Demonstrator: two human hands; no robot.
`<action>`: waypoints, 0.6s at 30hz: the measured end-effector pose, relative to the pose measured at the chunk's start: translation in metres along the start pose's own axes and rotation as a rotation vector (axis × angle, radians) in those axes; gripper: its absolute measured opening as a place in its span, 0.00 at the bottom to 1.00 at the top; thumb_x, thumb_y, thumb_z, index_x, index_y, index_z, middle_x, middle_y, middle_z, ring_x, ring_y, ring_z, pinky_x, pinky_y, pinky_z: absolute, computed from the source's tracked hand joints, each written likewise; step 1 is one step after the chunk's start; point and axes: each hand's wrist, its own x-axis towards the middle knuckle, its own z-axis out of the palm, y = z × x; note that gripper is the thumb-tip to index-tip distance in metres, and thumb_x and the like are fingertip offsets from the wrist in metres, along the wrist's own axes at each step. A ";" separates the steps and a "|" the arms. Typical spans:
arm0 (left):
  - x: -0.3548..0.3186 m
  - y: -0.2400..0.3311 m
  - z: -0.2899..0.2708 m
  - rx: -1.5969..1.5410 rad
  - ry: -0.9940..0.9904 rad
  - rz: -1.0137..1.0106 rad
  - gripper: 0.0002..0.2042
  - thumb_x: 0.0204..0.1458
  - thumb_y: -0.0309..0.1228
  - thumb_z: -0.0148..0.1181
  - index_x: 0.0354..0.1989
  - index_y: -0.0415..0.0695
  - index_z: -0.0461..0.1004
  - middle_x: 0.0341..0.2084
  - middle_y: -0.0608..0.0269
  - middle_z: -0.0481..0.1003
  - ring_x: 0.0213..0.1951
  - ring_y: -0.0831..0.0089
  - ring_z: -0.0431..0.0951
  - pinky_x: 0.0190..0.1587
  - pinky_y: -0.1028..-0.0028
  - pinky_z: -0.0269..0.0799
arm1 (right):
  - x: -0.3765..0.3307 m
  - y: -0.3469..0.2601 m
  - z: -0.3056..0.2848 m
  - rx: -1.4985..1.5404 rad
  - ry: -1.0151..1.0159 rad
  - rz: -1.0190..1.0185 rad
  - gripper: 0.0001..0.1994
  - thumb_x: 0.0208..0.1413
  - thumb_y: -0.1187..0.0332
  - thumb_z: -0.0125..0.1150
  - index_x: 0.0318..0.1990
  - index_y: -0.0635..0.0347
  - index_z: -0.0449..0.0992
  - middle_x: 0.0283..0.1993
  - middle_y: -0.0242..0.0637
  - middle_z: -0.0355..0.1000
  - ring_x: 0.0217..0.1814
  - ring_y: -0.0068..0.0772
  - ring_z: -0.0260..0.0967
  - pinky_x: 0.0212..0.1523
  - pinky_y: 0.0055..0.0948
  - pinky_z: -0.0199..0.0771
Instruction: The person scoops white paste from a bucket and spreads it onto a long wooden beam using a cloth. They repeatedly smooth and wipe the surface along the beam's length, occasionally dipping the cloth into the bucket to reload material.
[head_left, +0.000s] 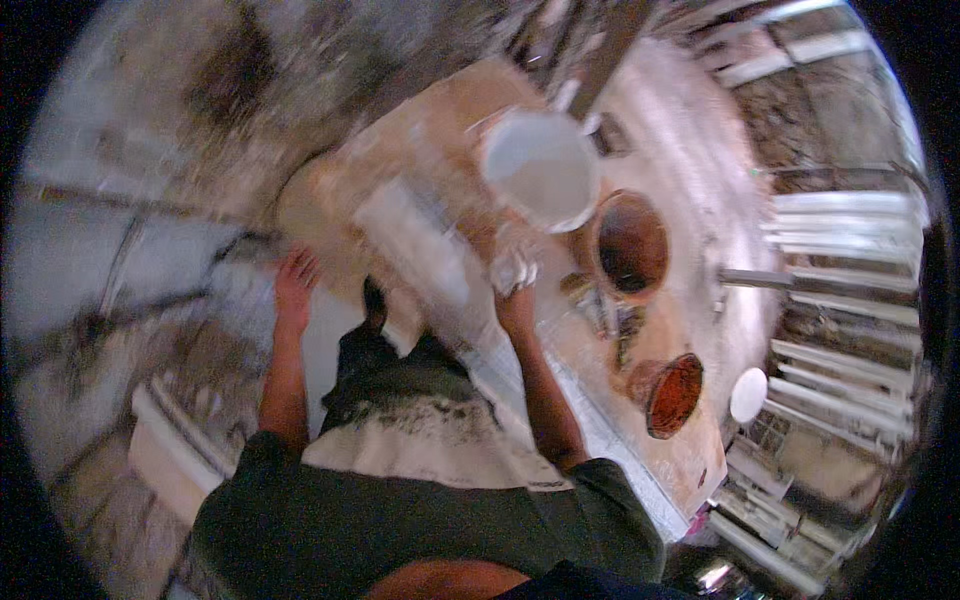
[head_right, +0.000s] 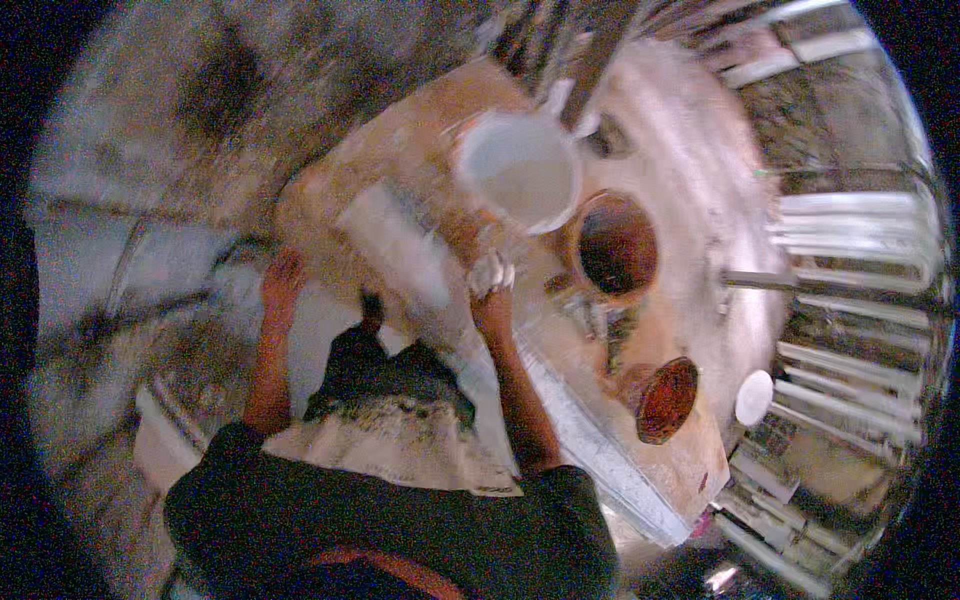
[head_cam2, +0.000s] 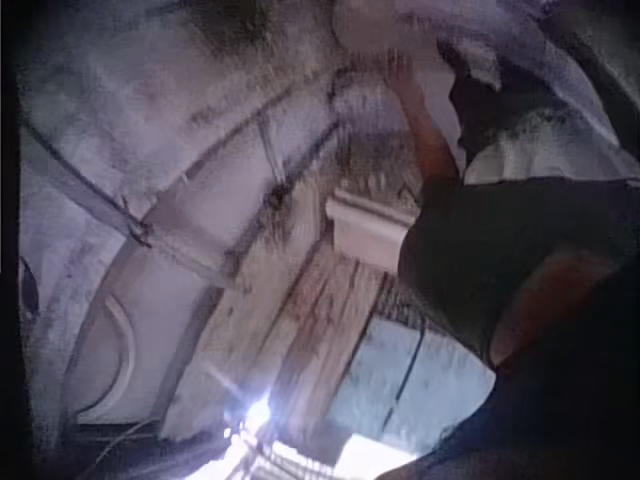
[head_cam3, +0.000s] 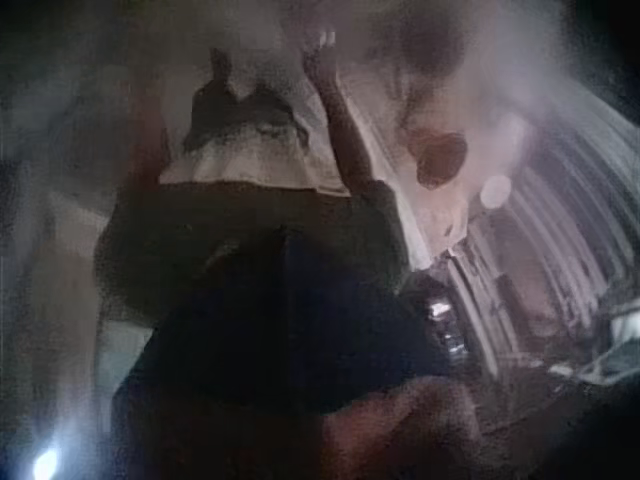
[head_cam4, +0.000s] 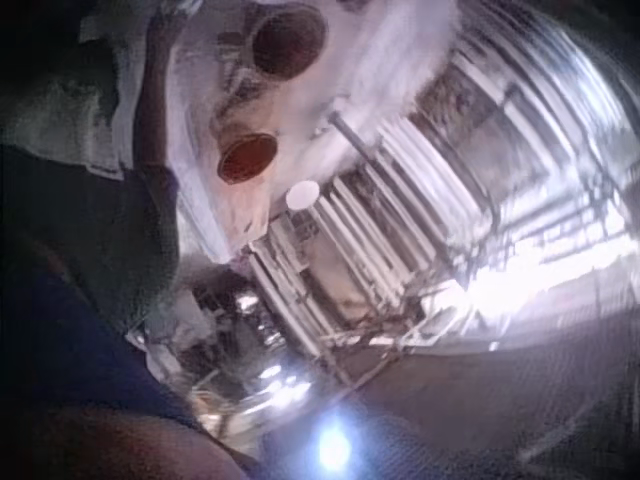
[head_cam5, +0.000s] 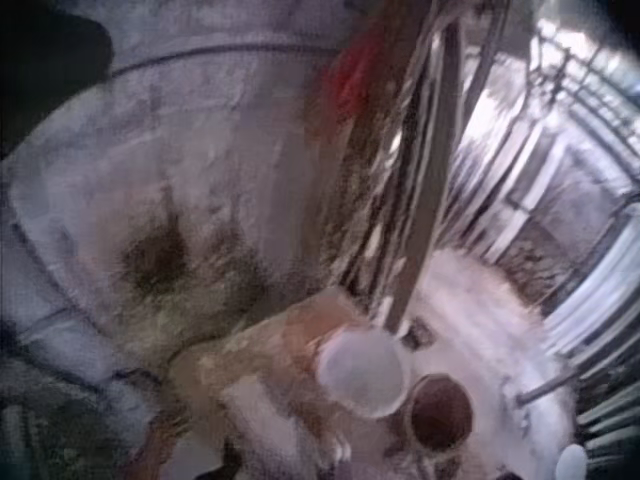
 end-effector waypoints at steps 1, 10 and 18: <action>-0.006 -0.007 0.009 0.056 0.023 -0.033 0.21 0.58 0.40 0.38 0.57 0.45 0.60 0.55 0.59 0.63 0.55 0.62 0.62 0.58 0.64 0.56 | -0.019 0.017 0.011 -0.086 -0.128 -0.112 0.20 0.42 0.70 0.61 0.46 0.61 0.69 0.53 0.55 0.60 0.54 0.53 0.58 0.56 0.45 0.57; -0.177 -0.085 -0.004 0.121 0.410 -0.106 0.22 0.57 0.41 0.41 0.58 0.45 0.58 0.55 0.56 0.62 0.57 0.62 0.61 0.58 0.63 0.55 | 0.023 0.013 0.161 -0.310 -0.533 -0.552 0.13 0.46 0.61 0.51 0.29 0.62 0.76 0.33 0.48 0.71 0.41 0.47 0.68 0.38 0.44 0.71; -0.237 -0.146 0.062 0.348 0.301 -0.057 0.24 0.58 0.42 0.39 0.60 0.44 0.55 0.57 0.57 0.59 0.59 0.64 0.58 0.61 0.64 0.51 | 0.060 -0.033 0.181 -0.228 -0.368 -0.434 0.09 0.46 0.69 0.49 0.24 0.62 0.76 0.30 0.46 0.72 0.31 0.44 0.72 0.30 0.40 0.74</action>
